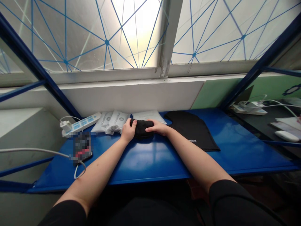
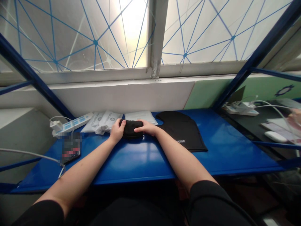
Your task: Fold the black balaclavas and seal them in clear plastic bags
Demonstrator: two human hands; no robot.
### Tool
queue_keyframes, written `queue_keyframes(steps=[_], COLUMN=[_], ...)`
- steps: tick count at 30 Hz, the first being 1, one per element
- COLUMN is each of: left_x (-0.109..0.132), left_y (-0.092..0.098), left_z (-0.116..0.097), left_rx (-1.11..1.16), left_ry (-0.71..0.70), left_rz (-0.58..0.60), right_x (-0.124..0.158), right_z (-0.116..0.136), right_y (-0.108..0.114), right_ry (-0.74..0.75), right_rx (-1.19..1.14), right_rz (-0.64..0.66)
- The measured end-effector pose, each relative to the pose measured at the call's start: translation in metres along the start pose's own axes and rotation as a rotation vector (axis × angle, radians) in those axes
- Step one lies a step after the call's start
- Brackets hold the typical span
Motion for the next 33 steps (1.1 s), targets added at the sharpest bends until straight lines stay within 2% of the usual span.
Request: queue_keyframes(steps=[6, 11, 13, 18, 21, 24, 29, 33], left_x=[0.002, 0.011, 0.015, 0.021, 0.024, 0.023, 0.012, 0.006], left_y=[0.0, -0.011, -0.015, -0.019, -0.02, -0.019, -0.005, -0.002], left_z=[-0.007, -0.027, -0.035, -0.046, -0.049, -0.045, -0.027, -0.018], left_rx=[-0.029, -0.024, -0.036, -0.14, -0.156, -0.073, 0.2, 0.192], left_ry=[-0.032, -0.159, -0.213, -0.284, -0.314, -0.311, -0.24, -0.267], left_rz=[0.001, 0.152, 0.195, 0.191, 0.181, 0.196, 0.131, 0.104], right_x=[0.002, 0.015, 0.02, 0.019, 0.016, 0.014, 0.015, 0.016], right_z=[-0.002, -0.007, -0.003, 0.02, 0.021, 0.019, 0.011, 0.019], right_y=[0.003, -0.008, -0.013, -0.029, -0.034, -0.033, -0.02, 0.006], right_ry=[-0.004, -0.143, -0.16, -0.027, -0.031, -0.047, -0.087, 0.007], right_rx=[-0.045, -0.07, -0.057, 0.114, 0.243, 0.279, 0.081, -0.148], right_rz=[0.035, 0.257, 0.293, 0.255, 0.191, 0.164, 0.181, 0.051])
Point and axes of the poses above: each hand's wrist, its own x-axis away from the middle knuckle, its own y-axis out of the back of the hand, z = x × y, the point moved 9 cm from there along -x, towards the middle knuckle, and after that the axes turned 5 degrees about x, right-handed, at the moved point
